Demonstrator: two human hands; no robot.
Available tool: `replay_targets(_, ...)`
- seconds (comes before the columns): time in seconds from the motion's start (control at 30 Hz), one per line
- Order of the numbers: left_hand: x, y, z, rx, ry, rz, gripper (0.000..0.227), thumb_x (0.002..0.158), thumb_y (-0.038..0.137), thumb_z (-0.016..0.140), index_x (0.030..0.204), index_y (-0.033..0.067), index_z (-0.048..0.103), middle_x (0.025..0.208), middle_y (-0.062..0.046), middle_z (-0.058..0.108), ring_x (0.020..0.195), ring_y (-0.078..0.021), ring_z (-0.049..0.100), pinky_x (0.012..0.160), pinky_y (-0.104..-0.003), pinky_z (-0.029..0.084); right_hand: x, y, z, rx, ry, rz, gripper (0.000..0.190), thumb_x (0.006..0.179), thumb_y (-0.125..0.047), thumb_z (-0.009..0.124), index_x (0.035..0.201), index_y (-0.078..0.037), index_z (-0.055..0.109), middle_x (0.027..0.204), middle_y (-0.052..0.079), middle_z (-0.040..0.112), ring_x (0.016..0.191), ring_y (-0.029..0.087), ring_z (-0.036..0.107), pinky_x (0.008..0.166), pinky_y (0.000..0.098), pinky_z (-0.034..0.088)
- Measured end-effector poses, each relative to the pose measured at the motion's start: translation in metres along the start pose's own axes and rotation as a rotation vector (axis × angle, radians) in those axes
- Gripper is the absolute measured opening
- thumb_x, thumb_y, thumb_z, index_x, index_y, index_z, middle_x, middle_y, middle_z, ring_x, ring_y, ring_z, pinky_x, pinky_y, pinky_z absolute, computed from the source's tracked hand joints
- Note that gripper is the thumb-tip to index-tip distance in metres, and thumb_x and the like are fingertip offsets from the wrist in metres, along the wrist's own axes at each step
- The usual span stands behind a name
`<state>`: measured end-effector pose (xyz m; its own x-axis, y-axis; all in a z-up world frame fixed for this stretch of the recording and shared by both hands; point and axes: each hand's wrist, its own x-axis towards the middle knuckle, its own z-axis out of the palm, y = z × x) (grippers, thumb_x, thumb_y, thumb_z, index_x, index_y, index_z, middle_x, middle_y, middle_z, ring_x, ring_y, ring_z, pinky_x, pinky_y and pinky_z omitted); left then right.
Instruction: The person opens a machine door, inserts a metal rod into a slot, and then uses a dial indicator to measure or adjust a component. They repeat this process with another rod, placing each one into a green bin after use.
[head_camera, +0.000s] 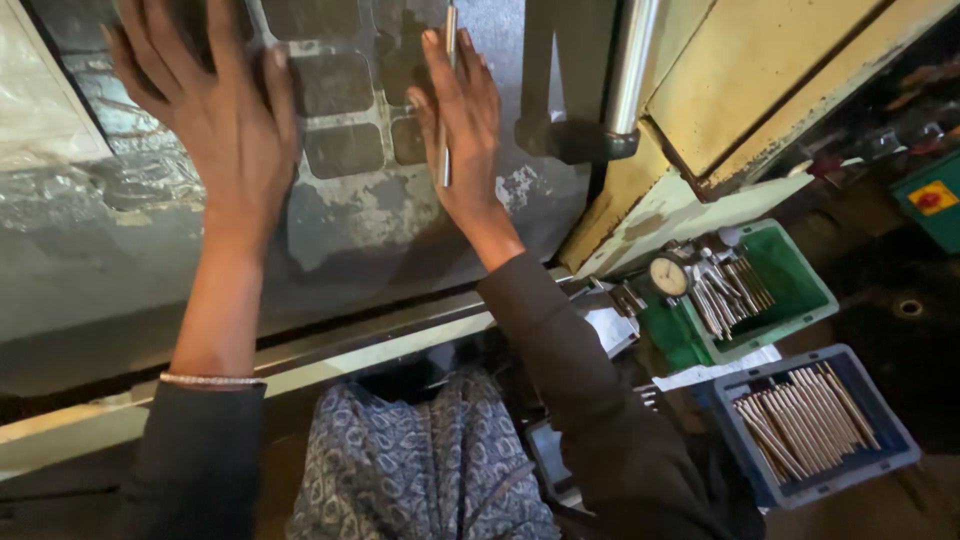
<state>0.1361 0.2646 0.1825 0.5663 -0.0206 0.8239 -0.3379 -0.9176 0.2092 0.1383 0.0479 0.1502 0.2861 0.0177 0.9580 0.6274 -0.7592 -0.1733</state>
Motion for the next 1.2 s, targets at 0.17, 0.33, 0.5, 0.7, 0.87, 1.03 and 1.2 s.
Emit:
replay_targets(0.17, -0.004, -0.002, 0.003, 0.068, -0.009, 0.083, 0.059, 0.117, 0.038, 0.046, 0.168, 0.0081, 0.043, 0.171, -0.026, 0.028, 0.159, -0.0428, 0.02, 0.126, -0.066, 0.008, -0.005, 0.01, 0.017, -0.058, -0.029, -0.054, 0.053, 0.107, -0.012, 0.071, 0.154, -0.015, 0.047, 0.153, 0.01, 0.057, 0.154, 0.03, 0.044, 0.128, 0.0475, 0.031)
replay_targets(0.33, -0.005, 0.001, 0.002, 0.005, -0.03, 0.047, 0.056, 0.117, 0.039, 0.052, 0.162, 0.0076, 0.045, 0.167, -0.027, 0.029, 0.155, -0.0443, 0.022, 0.124, -0.066, 0.009, -0.006, 0.014, 0.019, -0.101, -0.043, -0.082, 0.052, 0.108, -0.011, 0.07, 0.154, -0.012, 0.047, 0.153, 0.014, 0.055, 0.153, 0.03, 0.043, 0.132, 0.0499, 0.031)
replay_targets(0.5, -0.005, -0.003, 0.005, 0.059, 0.017, 0.083, 0.056, 0.117, 0.035, 0.058, 0.165, 0.0075, 0.048, 0.17, -0.026, 0.028, 0.159, -0.0421, 0.022, 0.126, -0.065, 0.01, -0.005, 0.009, 0.017, -0.147, -0.076, -0.066, 0.048, 0.108, -0.009, 0.067, 0.153, -0.012, 0.05, 0.154, 0.015, 0.054, 0.153, 0.031, 0.042, 0.131, 0.0501, 0.031)
replay_targets(0.7, -0.005, -0.005, 0.009, 0.074, 0.054, 0.086, 0.056, 0.116, 0.037, 0.063, 0.163, 0.0094, 0.051, 0.169, -0.024, 0.03, 0.158, -0.0402, 0.025, 0.126, -0.065, 0.012, -0.003, 0.004, 0.012, -0.112, -0.094, -0.061, 0.045, 0.109, -0.007, 0.066, 0.151, -0.007, 0.051, 0.153, 0.015, 0.055, 0.153, 0.034, 0.042, 0.131, 0.052, 0.03)
replay_targets(0.87, -0.004, -0.005, 0.011, 0.109, 0.105, 0.108, 0.057, 0.113, 0.034, 0.061, 0.163, 0.0106, 0.051, 0.168, -0.024, 0.032, 0.157, -0.0389, 0.026, 0.125, -0.064, 0.014, -0.001, 0.003, 0.011, -0.102, -0.117, -0.042, 0.041, 0.108, -0.006, 0.064, 0.148, -0.004, 0.054, 0.15, 0.015, 0.059, 0.151, 0.036, 0.044, 0.13, 0.053, 0.03)
replay_targets(1.03, -0.003, -0.004, 0.012, 0.112, 0.118, 0.097, 0.055, 0.114, 0.037, 0.063, 0.162, 0.0114, 0.052, 0.168, -0.023, 0.033, 0.157, -0.0376, 0.027, 0.126, -0.062, 0.014, -0.001, 0.003, 0.011, -0.105, -0.121, -0.038, 0.04, 0.109, -0.007, 0.063, 0.148, -0.004, 0.054, 0.149, 0.017, 0.058, 0.15, 0.037, 0.044, 0.129, 0.0534, 0.03)
replay_targets(1.2, -0.005, -0.006, 0.012, 0.098, 0.116, 0.094, 0.055, 0.113, 0.034, 0.061, 0.162, 0.012, 0.052, 0.168, -0.022, 0.033, 0.157, -0.037, 0.027, 0.127, -0.062, 0.014, -0.004, 0.003, 0.012, -0.114, -0.104, -0.047, 0.041, 0.11, -0.007, 0.063, 0.149, -0.005, 0.053, 0.149, 0.015, 0.059, 0.151, 0.036, 0.044, 0.13, 0.0532, 0.03)
